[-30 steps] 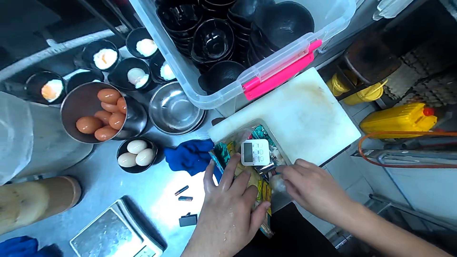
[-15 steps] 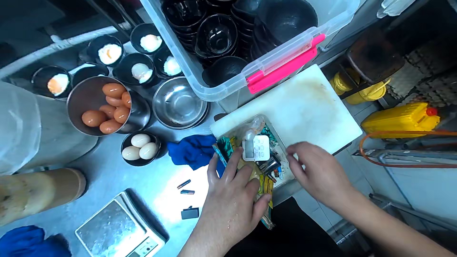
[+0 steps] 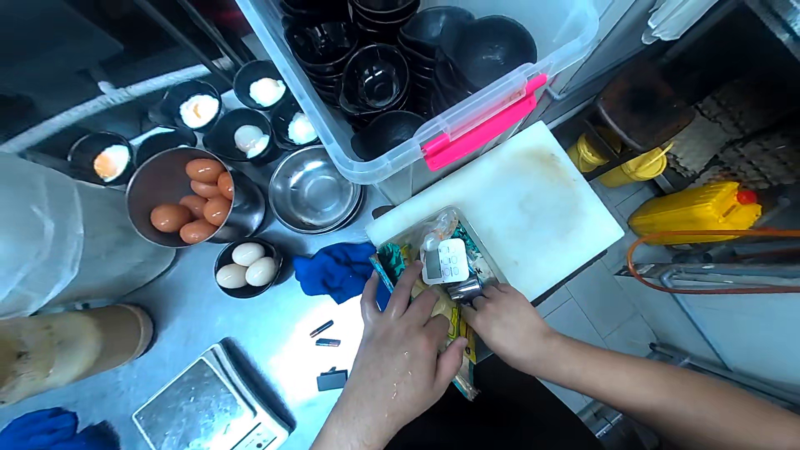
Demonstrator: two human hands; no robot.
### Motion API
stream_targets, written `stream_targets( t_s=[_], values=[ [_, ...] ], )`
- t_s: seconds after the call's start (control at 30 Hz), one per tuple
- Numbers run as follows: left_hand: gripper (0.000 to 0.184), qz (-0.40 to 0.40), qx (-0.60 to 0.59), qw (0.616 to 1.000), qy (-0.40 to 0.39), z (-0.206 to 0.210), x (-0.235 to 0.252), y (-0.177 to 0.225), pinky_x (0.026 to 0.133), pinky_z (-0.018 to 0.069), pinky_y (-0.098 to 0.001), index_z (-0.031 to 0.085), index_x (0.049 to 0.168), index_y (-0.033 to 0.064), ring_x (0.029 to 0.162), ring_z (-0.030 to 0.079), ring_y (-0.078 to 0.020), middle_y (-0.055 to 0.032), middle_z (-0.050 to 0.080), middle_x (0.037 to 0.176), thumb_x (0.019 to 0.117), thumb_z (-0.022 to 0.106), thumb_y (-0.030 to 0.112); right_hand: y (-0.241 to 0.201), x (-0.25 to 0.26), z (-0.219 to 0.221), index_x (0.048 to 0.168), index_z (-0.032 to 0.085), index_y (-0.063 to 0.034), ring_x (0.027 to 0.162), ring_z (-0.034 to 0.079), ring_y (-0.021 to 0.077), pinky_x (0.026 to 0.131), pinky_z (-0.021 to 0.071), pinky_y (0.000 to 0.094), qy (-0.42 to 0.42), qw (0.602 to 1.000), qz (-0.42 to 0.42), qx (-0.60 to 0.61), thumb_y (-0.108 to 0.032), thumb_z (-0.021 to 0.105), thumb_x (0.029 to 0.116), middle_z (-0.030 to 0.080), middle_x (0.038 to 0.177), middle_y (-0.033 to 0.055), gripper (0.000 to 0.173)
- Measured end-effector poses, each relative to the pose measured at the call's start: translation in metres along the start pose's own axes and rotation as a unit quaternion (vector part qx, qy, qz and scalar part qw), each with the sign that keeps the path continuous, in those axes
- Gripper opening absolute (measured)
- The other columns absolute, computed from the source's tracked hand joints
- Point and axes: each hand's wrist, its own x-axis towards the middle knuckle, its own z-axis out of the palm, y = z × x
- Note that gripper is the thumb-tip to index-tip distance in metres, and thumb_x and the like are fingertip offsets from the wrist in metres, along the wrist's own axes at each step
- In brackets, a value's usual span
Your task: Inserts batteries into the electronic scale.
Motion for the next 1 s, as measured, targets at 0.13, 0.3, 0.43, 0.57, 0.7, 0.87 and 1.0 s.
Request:
stream_targets(
  t_s=[0.13,0.3,0.43,0.57,0.7,0.87,1.0],
  values=[
    [0.043,-0.004,-0.001,1.000,0.006,0.002,-0.001,0.000,0.117,0.0110,-0.0737,0.074,0.083,0.0311,0.153,0.026,-0.0314,0.0094,0.068,0.128,0.0984,0.046,0.059,-0.001,0.005,-0.007,0.119,0.067,-0.0099,0.102,0.066,0.0331,0.092,0.0519,0.0497,-0.047,0.999,0.018,-0.001,0.002,0.057,0.0945,0.070,0.102,0.0136,0.029],
    [0.043,-0.005,-0.003,1.000,0.008,0.003,-0.003,0.000,0.118,0.0105,-0.0738,0.074,0.083,0.0299,0.154,0.025,-0.0315,0.0078,0.067,0.129,0.0987,0.046,0.059,-0.001,0.007,-0.011,0.123,0.065,-0.0118,0.102,0.067,0.0340,0.090,0.0528,0.0501,-0.068,0.997,0.030,-0.001,0.001,0.057,0.0945,0.070,0.102,0.0135,0.032],
    [0.042,-0.007,-0.003,1.000,0.006,0.003,-0.005,0.000,0.118,0.0118,-0.0730,0.074,0.085,0.0296,0.153,0.026,-0.0315,0.0081,0.067,0.128,0.0987,0.046,0.058,0.003,0.007,-0.002,0.117,0.067,-0.0168,0.087,0.069,0.0285,0.072,0.0574,0.0450,0.102,0.994,0.026,0.040,-0.015,0.064,0.0936,0.069,0.096,0.0082,0.023],
    [0.042,-0.009,-0.001,1.000,0.005,0.003,-0.005,0.001,0.118,0.0111,-0.0731,0.073,0.085,0.0296,0.153,0.025,-0.0310,0.0083,0.067,0.128,0.0987,0.046,0.058,-0.003,0.015,0.001,0.111,0.071,-0.0187,0.081,0.069,0.0283,0.064,0.0578,0.0452,0.139,0.988,0.033,0.055,-0.020,0.064,0.0963,0.069,0.092,0.0082,0.017],
    [0.042,-0.011,0.005,1.000,-0.001,0.002,-0.007,0.000,0.119,0.0107,-0.0726,0.074,0.089,0.0293,0.153,0.025,-0.0308,0.0084,0.067,0.128,0.0989,0.046,0.058,-0.006,0.013,0.009,0.126,0.068,-0.0229,0.083,0.070,0.0310,0.066,0.0580,0.0466,0.102,0.993,0.040,0.038,-0.009,0.058,0.0980,0.068,0.094,0.0113,0.033],
    [0.043,-0.015,0.011,1.000,0.002,0.003,-0.006,0.001,0.117,0.0140,-0.0732,0.075,0.090,0.0300,0.152,0.027,-0.0317,0.0078,0.067,0.127,0.0987,0.045,0.060,-0.007,0.015,-0.001,0.143,0.057,-0.0240,0.099,0.069,0.0383,0.077,0.0570,0.0529,-0.009,0.995,0.093,0.045,-0.002,0.050,0.0991,0.069,0.113,0.0179,0.050],
    [0.044,-0.020,0.013,1.000,-0.001,0.004,-0.008,0.001,0.118,0.0139,-0.0728,0.075,0.093,0.0302,0.153,0.027,-0.0317,0.0077,0.067,0.128,0.0991,0.044,0.061,-0.010,0.014,-0.002,0.140,0.058,-0.0158,0.099,0.069,0.0381,0.079,0.0570,0.0524,-0.004,0.996,0.085,0.030,0.000,0.052,0.0981,0.068,0.111,0.0189,0.046]
  ],
)
